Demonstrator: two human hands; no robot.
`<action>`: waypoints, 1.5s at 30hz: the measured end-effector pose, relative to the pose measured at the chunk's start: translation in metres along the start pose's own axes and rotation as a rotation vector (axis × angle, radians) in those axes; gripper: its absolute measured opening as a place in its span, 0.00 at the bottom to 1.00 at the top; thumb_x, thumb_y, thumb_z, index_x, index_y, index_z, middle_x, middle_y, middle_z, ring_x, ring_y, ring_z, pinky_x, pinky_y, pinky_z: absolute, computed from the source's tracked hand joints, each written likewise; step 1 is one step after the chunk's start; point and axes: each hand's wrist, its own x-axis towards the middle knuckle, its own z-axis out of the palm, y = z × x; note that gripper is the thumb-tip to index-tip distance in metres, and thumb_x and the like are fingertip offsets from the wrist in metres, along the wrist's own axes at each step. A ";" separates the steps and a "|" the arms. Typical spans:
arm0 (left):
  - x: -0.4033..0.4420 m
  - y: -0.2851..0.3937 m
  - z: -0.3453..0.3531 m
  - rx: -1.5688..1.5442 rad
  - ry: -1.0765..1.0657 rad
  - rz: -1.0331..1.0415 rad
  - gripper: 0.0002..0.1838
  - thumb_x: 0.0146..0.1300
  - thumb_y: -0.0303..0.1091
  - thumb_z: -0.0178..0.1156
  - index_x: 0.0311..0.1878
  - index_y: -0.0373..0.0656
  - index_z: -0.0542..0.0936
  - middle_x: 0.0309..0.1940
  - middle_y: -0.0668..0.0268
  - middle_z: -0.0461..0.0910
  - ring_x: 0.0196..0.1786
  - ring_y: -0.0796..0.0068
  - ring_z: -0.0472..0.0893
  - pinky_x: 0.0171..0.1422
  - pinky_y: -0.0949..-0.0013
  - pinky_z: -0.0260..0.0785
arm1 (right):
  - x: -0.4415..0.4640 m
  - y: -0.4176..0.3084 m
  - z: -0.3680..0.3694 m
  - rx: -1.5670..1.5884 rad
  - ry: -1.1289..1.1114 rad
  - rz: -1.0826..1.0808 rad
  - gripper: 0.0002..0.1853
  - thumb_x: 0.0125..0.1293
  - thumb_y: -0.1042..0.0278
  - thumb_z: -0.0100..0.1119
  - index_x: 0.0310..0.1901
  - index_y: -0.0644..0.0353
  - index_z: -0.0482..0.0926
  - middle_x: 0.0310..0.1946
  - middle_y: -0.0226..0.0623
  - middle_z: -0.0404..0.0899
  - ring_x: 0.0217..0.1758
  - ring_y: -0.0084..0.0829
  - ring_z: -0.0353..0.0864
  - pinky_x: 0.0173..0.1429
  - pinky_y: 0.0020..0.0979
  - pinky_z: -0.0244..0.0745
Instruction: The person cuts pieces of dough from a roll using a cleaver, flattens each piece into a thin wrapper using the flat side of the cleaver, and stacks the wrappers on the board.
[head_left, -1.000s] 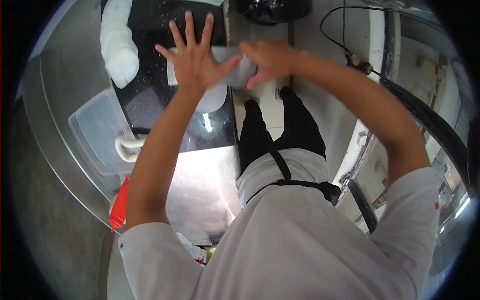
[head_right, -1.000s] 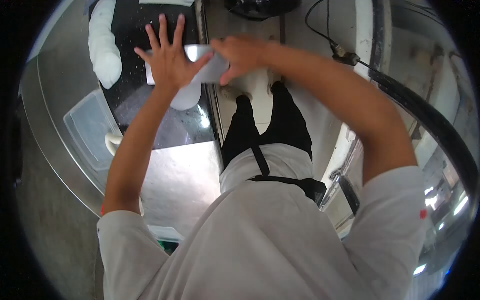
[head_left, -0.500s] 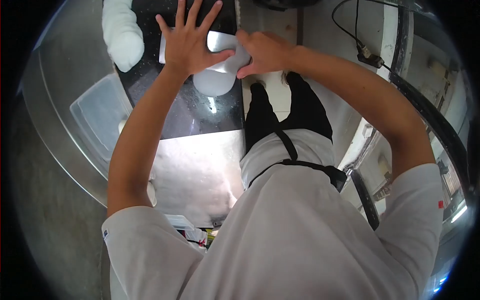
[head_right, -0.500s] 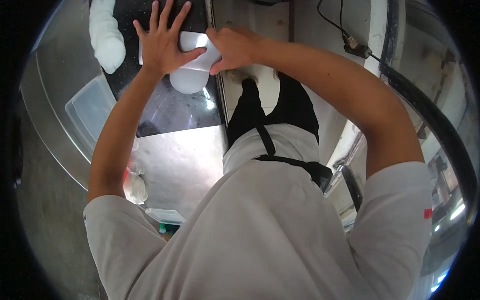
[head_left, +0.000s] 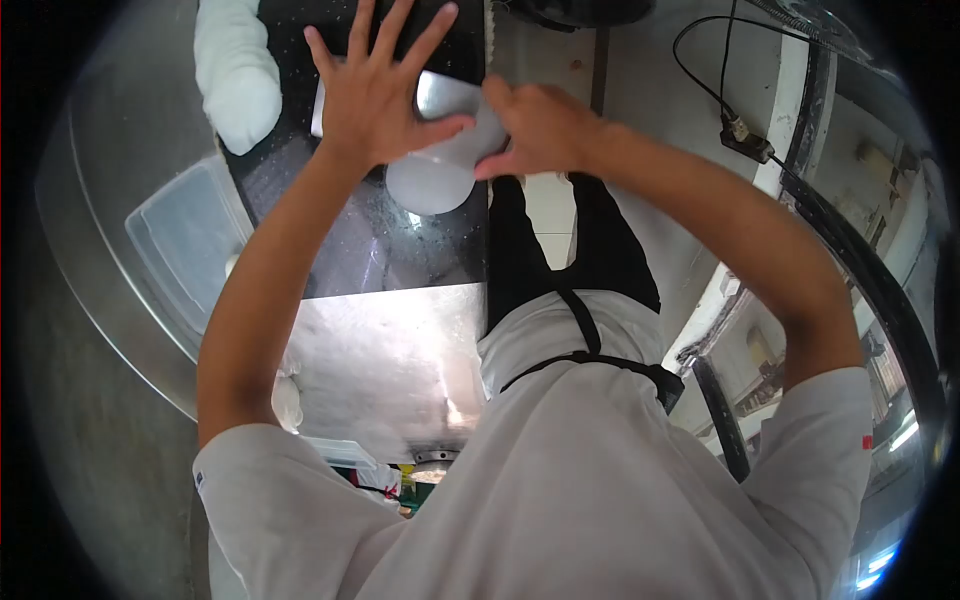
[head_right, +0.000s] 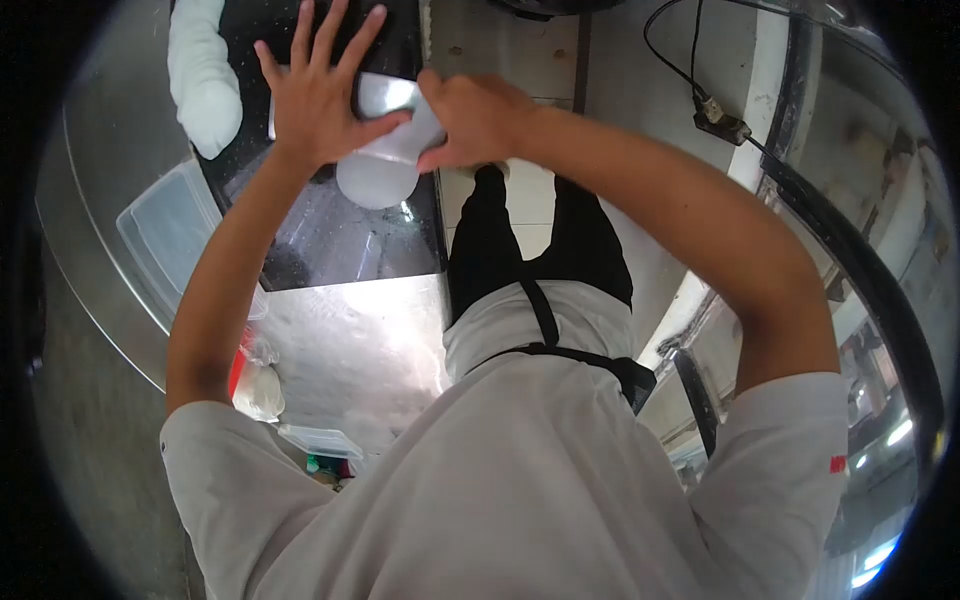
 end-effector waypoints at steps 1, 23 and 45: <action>0.007 -0.004 -0.004 0.044 -0.039 -0.021 0.58 0.49 0.78 0.64 0.82 0.63 0.62 0.84 0.56 0.54 0.85 0.43 0.51 0.75 0.16 0.41 | 0.005 0.000 -0.007 -0.045 0.026 -0.009 0.44 0.48 0.42 0.83 0.50 0.68 0.68 0.34 0.64 0.83 0.42 0.63 0.87 0.48 0.52 0.83; -0.015 0.053 -0.059 0.041 -0.594 0.383 0.20 0.56 0.23 0.70 0.53 0.48 0.84 0.49 0.63 0.85 0.63 0.61 0.80 0.66 0.59 0.73 | -0.096 -0.002 0.094 0.355 0.119 0.051 0.29 0.67 0.59 0.72 0.56 0.65 0.64 0.41 0.59 0.82 0.44 0.55 0.86 0.48 0.48 0.79; -0.125 -0.037 -0.049 -1.254 0.318 -0.940 0.15 0.61 0.18 0.72 0.48 0.35 0.78 0.40 0.63 0.84 0.41 0.76 0.85 0.43 0.71 0.83 | -0.187 -0.046 0.068 0.324 0.364 0.242 0.23 0.66 0.64 0.72 0.50 0.63 0.67 0.37 0.57 0.82 0.40 0.55 0.85 0.44 0.46 0.77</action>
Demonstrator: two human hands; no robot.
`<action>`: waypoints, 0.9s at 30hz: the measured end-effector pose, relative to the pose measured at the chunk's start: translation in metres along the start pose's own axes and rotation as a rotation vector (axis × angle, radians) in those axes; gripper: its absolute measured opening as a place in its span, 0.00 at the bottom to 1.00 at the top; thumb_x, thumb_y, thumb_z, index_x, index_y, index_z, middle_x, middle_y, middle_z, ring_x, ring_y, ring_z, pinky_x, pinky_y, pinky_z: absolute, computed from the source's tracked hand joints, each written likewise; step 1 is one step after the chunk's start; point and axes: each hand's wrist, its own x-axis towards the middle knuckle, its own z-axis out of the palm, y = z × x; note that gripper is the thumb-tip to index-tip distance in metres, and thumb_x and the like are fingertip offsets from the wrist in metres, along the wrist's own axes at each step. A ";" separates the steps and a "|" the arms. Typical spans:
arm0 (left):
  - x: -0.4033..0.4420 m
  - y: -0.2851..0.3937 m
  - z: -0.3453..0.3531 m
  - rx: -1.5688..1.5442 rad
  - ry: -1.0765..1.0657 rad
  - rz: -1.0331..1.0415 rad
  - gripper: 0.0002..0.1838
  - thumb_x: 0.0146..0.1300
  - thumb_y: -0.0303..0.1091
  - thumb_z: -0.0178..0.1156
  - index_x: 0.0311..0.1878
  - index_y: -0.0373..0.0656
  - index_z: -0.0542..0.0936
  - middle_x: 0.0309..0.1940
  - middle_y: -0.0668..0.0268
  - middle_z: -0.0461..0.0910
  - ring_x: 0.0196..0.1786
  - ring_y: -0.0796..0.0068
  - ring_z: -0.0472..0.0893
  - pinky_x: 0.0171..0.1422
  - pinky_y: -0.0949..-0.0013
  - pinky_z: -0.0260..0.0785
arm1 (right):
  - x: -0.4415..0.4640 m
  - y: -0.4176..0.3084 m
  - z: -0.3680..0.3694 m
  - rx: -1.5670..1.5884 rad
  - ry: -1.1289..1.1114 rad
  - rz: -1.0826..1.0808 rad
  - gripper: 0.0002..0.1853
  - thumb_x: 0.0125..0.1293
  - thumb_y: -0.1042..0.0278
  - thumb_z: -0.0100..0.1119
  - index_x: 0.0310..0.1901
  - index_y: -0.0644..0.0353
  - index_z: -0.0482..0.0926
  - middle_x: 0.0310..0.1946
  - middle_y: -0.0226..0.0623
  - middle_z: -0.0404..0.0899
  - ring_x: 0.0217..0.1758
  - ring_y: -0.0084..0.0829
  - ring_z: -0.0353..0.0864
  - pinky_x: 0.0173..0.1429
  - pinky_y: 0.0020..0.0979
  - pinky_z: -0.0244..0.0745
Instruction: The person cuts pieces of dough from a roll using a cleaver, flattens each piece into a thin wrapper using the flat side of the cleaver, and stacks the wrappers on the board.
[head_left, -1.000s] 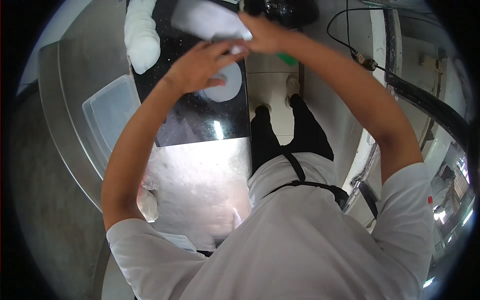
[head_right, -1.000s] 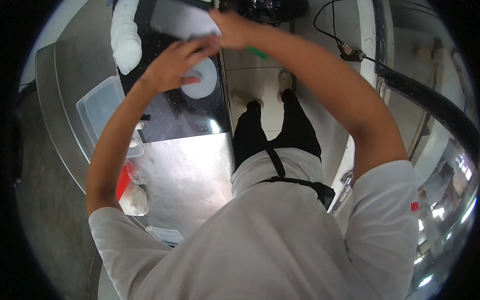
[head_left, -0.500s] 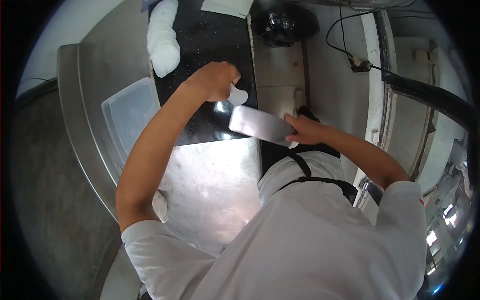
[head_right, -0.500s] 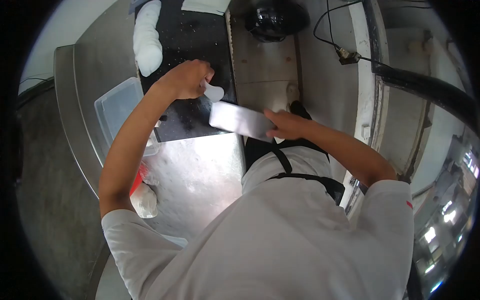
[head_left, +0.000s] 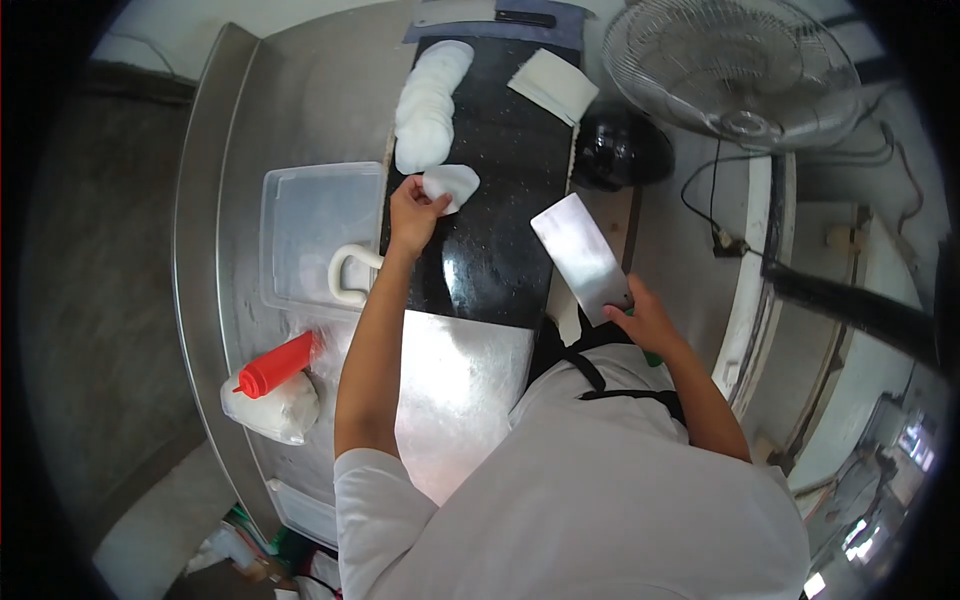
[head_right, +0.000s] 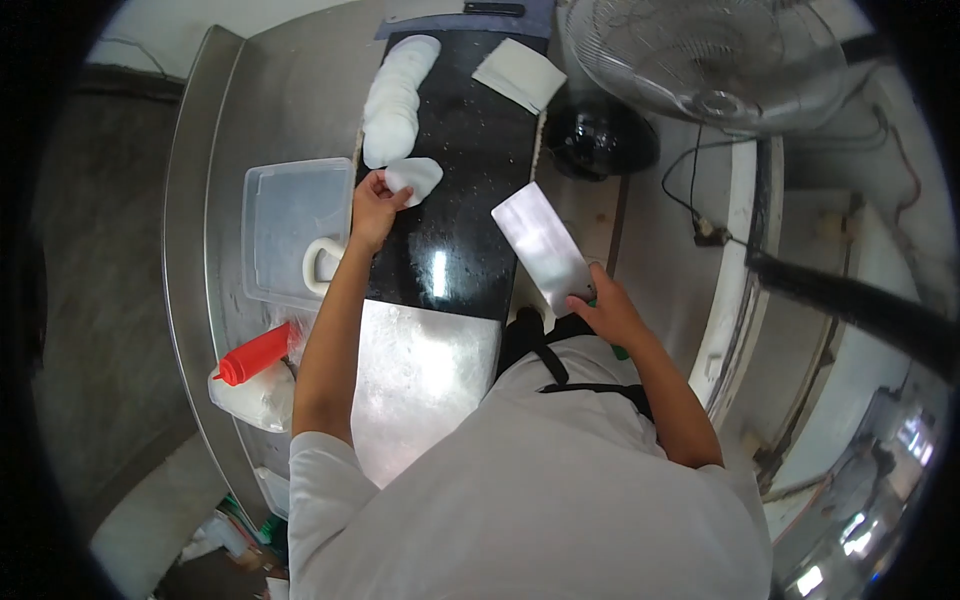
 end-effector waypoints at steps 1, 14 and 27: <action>0.002 0.007 0.001 0.016 -0.002 -0.001 0.15 0.61 0.18 0.72 0.48 0.35 0.78 0.40 0.63 0.84 0.41 0.76 0.85 0.43 0.71 0.82 | 0.012 0.000 -0.003 -0.026 -0.046 -0.004 0.22 0.66 0.63 0.71 0.50 0.63 0.68 0.37 0.57 0.82 0.40 0.54 0.85 0.44 0.46 0.77; 0.037 0.009 -0.024 -0.098 0.391 -0.330 0.18 0.63 0.21 0.71 0.54 0.37 0.76 0.46 0.63 0.84 0.44 0.73 0.85 0.48 0.69 0.83 | 0.203 -0.031 -0.072 -0.242 -0.493 -0.209 0.22 0.68 0.60 0.68 0.55 0.63 0.71 0.41 0.57 0.83 0.46 0.59 0.84 0.51 0.52 0.76; 0.044 0.101 0.011 -0.241 0.484 -0.116 0.16 0.63 0.20 0.71 0.52 0.34 0.77 0.42 0.61 0.84 0.40 0.73 0.85 0.44 0.69 0.84 | 0.284 -0.066 -0.093 -0.290 -0.584 -0.320 0.24 0.67 0.62 0.69 0.56 0.64 0.70 0.44 0.61 0.82 0.52 0.65 0.82 0.54 0.53 0.76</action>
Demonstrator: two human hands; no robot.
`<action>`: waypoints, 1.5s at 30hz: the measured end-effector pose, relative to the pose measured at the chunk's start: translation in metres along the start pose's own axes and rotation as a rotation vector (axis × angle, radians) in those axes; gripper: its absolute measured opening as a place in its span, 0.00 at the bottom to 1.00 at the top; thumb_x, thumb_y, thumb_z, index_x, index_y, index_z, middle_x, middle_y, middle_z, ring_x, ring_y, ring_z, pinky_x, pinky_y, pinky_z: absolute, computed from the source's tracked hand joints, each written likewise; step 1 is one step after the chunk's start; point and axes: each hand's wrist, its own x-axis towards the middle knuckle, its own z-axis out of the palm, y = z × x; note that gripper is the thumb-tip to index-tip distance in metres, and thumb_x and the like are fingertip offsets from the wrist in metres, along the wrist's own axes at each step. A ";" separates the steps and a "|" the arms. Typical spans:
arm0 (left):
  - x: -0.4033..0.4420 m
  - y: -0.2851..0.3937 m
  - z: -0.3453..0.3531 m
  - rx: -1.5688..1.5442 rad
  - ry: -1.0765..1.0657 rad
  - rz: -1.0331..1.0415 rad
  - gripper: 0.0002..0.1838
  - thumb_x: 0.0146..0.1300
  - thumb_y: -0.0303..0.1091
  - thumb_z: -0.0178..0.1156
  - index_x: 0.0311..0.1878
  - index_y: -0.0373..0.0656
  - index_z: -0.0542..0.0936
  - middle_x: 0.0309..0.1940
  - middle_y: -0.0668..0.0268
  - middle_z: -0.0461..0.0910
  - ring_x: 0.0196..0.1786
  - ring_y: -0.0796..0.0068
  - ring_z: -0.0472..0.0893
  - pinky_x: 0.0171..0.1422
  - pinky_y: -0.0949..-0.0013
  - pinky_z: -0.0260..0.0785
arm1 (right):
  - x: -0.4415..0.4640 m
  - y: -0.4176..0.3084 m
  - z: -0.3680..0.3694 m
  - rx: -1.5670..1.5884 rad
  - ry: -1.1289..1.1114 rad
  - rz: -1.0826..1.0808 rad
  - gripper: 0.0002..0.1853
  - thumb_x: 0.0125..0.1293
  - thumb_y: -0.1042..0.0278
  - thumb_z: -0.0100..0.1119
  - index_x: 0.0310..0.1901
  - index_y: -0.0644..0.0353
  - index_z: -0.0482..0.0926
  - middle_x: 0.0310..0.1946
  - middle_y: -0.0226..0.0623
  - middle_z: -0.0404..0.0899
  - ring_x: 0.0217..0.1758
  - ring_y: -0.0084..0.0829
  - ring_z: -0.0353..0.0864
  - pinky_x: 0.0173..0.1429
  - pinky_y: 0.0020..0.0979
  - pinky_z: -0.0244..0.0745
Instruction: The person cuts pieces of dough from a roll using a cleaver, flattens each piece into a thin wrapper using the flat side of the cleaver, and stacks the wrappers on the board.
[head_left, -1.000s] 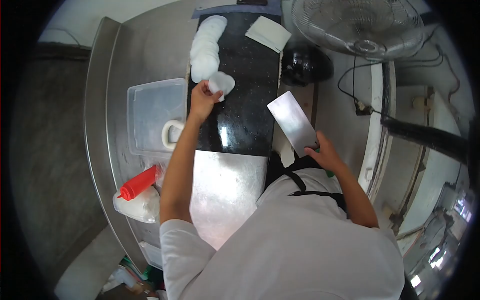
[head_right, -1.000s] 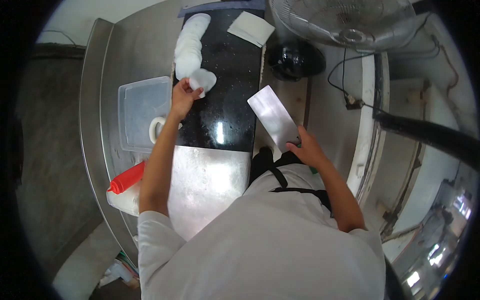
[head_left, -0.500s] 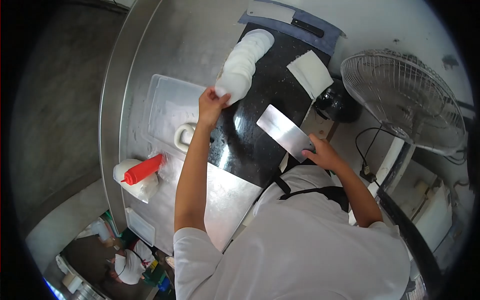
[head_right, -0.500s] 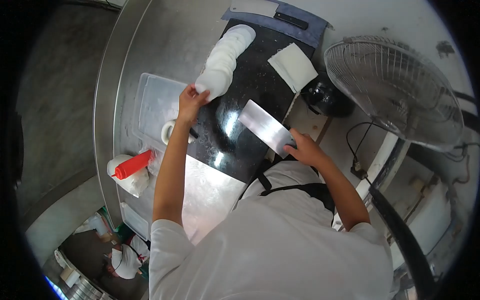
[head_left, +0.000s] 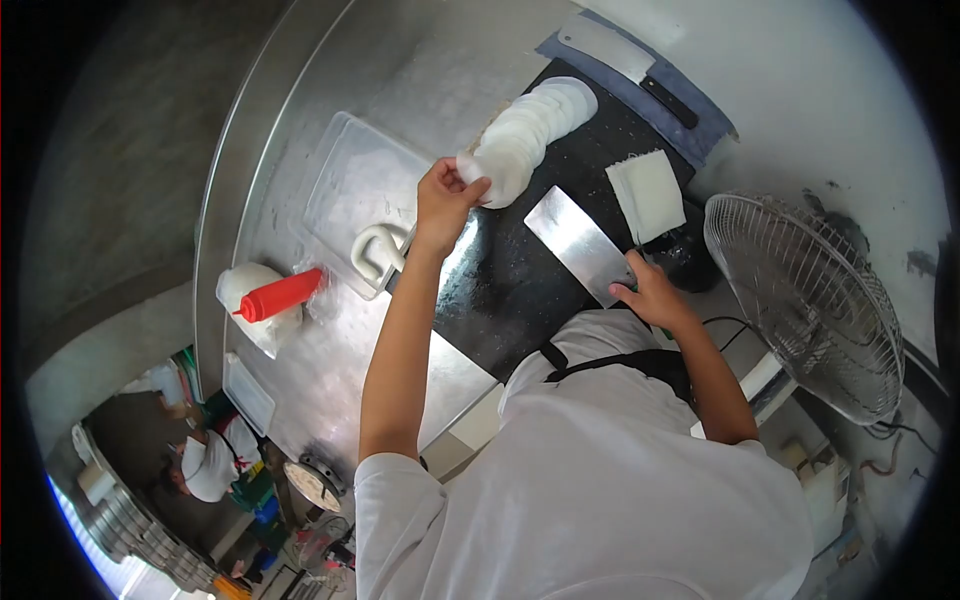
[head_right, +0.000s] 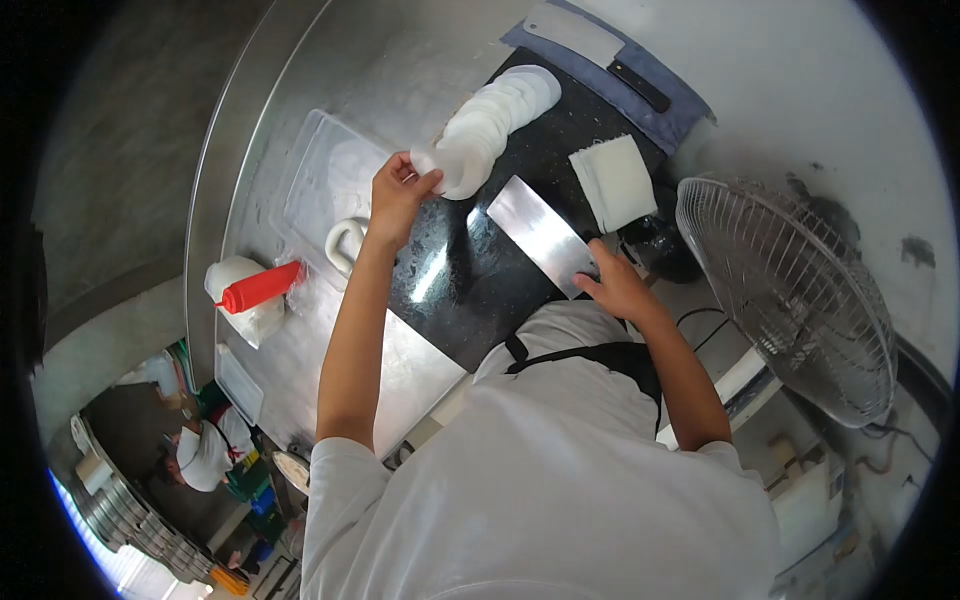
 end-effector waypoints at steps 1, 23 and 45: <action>-0.001 0.000 0.001 -0.014 0.009 0.001 0.16 0.63 0.20 0.71 0.51 0.34 0.77 0.42 0.61 0.84 0.40 0.73 0.85 0.44 0.69 0.84 | 0.004 -0.001 -0.002 -0.019 -0.004 -0.011 0.23 0.67 0.62 0.69 0.56 0.64 0.70 0.44 0.61 0.82 0.52 0.65 0.82 0.54 0.53 0.76; -0.091 -0.116 -0.046 0.701 1.043 0.212 0.20 0.58 0.21 0.67 0.54 0.36 0.75 0.51 0.49 0.74 0.55 0.45 0.77 0.61 0.53 0.71 | 0.031 -0.036 -0.019 0.023 -0.026 -0.135 0.18 0.65 0.64 0.70 0.45 0.65 0.71 0.32 0.58 0.79 0.42 0.67 0.81 0.42 0.48 0.75; -0.192 -0.204 -0.062 0.440 1.039 0.280 0.16 0.55 0.23 0.75 0.47 0.39 0.86 0.41 0.59 0.82 0.46 0.59 0.82 0.49 0.60 0.77 | 0.078 -0.174 0.079 -0.629 -0.345 -0.593 0.12 0.73 0.64 0.60 0.50 0.56 0.69 0.35 0.50 0.83 0.40 0.59 0.85 0.43 0.56 0.80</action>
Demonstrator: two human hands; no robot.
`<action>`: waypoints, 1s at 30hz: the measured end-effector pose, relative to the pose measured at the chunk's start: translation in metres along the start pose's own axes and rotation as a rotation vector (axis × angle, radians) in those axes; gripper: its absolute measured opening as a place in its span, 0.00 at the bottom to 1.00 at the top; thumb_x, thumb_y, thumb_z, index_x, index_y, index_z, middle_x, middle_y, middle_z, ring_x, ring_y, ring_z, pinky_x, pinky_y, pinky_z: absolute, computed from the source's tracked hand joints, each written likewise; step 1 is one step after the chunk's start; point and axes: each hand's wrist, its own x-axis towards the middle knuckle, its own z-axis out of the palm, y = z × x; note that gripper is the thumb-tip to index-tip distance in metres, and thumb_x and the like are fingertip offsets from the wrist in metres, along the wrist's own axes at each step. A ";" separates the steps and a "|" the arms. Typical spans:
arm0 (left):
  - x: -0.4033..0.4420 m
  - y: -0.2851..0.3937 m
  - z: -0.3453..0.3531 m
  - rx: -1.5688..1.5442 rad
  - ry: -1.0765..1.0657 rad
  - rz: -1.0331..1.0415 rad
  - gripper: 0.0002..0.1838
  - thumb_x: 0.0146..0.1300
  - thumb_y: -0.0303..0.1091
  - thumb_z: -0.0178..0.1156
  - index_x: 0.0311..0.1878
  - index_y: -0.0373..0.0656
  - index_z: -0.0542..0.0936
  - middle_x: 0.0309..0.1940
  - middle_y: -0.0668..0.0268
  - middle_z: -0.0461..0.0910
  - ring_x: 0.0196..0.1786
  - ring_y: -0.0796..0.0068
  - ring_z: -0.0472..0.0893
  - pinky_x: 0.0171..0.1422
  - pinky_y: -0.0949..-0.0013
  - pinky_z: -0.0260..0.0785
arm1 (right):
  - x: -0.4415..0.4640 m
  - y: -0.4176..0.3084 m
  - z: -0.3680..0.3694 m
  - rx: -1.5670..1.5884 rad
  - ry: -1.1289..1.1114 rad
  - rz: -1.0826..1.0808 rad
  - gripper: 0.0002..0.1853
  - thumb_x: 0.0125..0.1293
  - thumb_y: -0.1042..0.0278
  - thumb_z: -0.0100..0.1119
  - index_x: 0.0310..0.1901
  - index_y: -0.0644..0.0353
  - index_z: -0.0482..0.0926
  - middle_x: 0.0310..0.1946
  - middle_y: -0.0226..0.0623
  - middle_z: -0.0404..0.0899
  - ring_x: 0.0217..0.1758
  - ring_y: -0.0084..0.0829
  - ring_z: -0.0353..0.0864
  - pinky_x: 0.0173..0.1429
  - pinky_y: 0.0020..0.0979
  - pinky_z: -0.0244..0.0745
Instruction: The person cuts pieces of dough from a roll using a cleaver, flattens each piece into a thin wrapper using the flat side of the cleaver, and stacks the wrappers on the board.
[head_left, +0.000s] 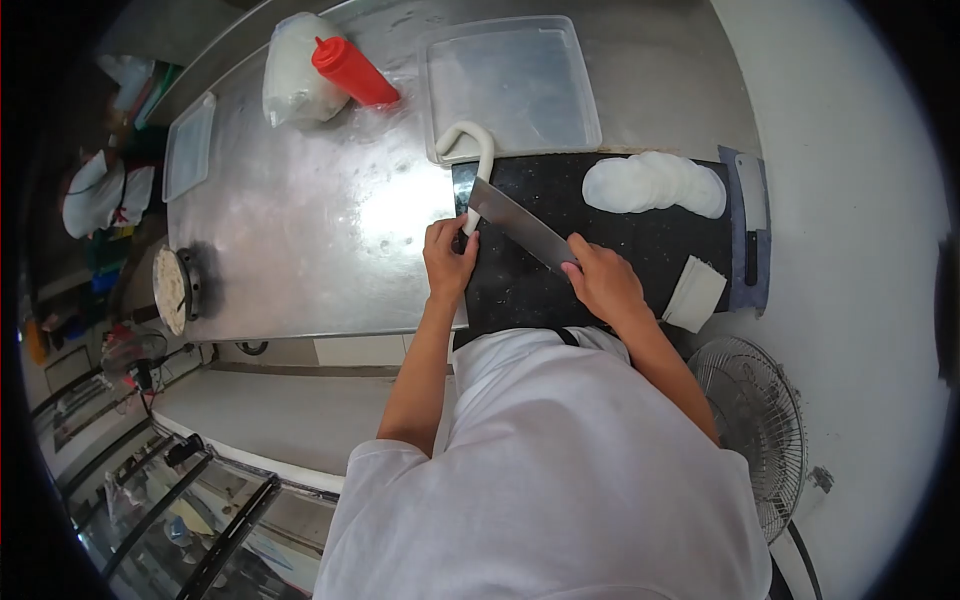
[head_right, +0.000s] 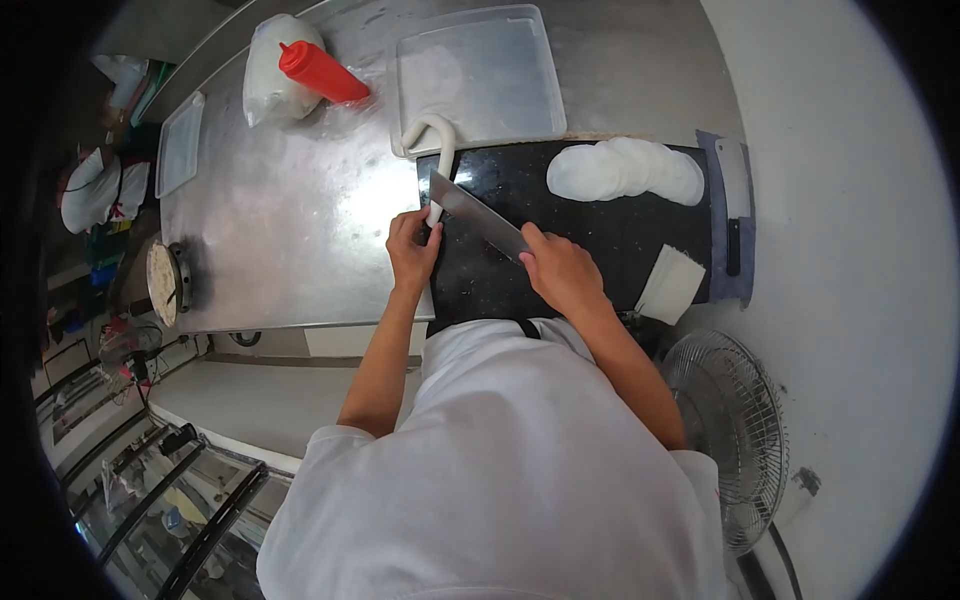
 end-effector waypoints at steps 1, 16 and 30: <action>0.000 -0.002 -0.001 -0.023 -0.002 -0.006 0.15 0.55 0.23 0.75 0.47 0.39 0.86 0.41 0.59 0.83 0.45 0.59 0.82 0.49 0.61 0.77 | 0.003 -0.002 0.001 -0.029 -0.022 0.004 0.11 0.73 0.64 0.59 0.50 0.56 0.69 0.35 0.50 0.83 0.39 0.59 0.85 0.42 0.57 0.80; 0.032 -0.020 -0.029 -0.347 0.111 -0.230 0.11 0.60 0.18 0.68 0.46 0.37 0.83 0.44 0.61 0.81 0.43 0.71 0.83 0.42 0.71 0.79 | 0.012 -0.019 0.058 0.150 -0.033 0.193 0.19 0.72 0.61 0.64 0.54 0.60 0.67 0.36 0.60 0.85 0.45 0.64 0.85 0.46 0.56 0.79; 0.011 0.056 0.055 -0.037 -1.471 0.790 0.13 0.56 0.16 0.68 0.45 0.38 0.85 0.50 0.52 0.81 0.52 0.42 0.84 0.56 0.52 0.79 | -0.196 -0.077 0.130 0.730 1.064 1.118 0.13 0.74 0.65 0.64 0.51 0.63 0.74 0.28 0.31 0.79 0.24 0.21 0.74 0.29 0.28 0.68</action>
